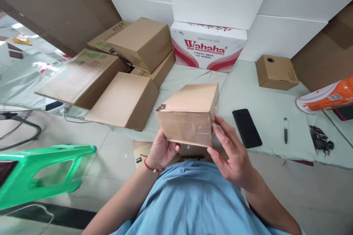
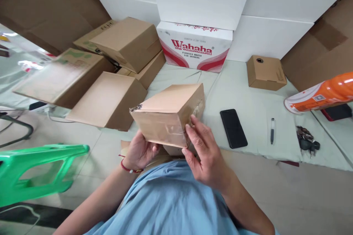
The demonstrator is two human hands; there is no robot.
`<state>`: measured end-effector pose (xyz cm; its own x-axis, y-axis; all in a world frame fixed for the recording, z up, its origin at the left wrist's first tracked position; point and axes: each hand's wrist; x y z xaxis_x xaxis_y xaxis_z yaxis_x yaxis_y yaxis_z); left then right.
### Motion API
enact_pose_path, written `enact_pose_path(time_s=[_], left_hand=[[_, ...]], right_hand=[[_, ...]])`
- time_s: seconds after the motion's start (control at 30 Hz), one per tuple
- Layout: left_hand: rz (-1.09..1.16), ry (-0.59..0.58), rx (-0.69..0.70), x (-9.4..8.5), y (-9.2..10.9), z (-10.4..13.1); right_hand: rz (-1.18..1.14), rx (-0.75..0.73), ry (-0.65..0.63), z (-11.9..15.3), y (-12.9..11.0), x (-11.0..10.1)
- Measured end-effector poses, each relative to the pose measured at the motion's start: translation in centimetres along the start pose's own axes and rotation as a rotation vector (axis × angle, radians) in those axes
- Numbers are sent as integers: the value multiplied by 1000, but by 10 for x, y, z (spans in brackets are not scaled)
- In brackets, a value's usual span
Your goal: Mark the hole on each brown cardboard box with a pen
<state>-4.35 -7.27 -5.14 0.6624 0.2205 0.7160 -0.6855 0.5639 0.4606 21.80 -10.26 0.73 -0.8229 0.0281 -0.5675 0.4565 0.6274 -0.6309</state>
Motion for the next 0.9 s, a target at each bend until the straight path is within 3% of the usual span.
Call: enact_pose_path(time_s=[0.17,0.27,0.53,0.77,0.9], left_hand=[[-177,-78,203,38,16,19],[-282,-90,288,48,23,26],[-454,30,459,47,27,34],[-743,12,523,53,15,34],[-861,43,542,54,17,27]], right_hand=[[-180,93,10,4,0,-12],[-251,139,40,7,2,-10],[-266,215,88,12,12,-1],[-634,508,465,24,29,20],[-692,633,452,27,33,23]])
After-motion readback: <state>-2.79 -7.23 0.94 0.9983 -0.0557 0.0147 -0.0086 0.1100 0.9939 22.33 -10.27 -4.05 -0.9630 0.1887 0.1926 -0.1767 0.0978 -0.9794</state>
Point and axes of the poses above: each hand's wrist, its own z-axis away from the middle knuckle, its own x-axis out of the palm, y = z × x, and after that the axes turned 2 degrees about -x, right-handed
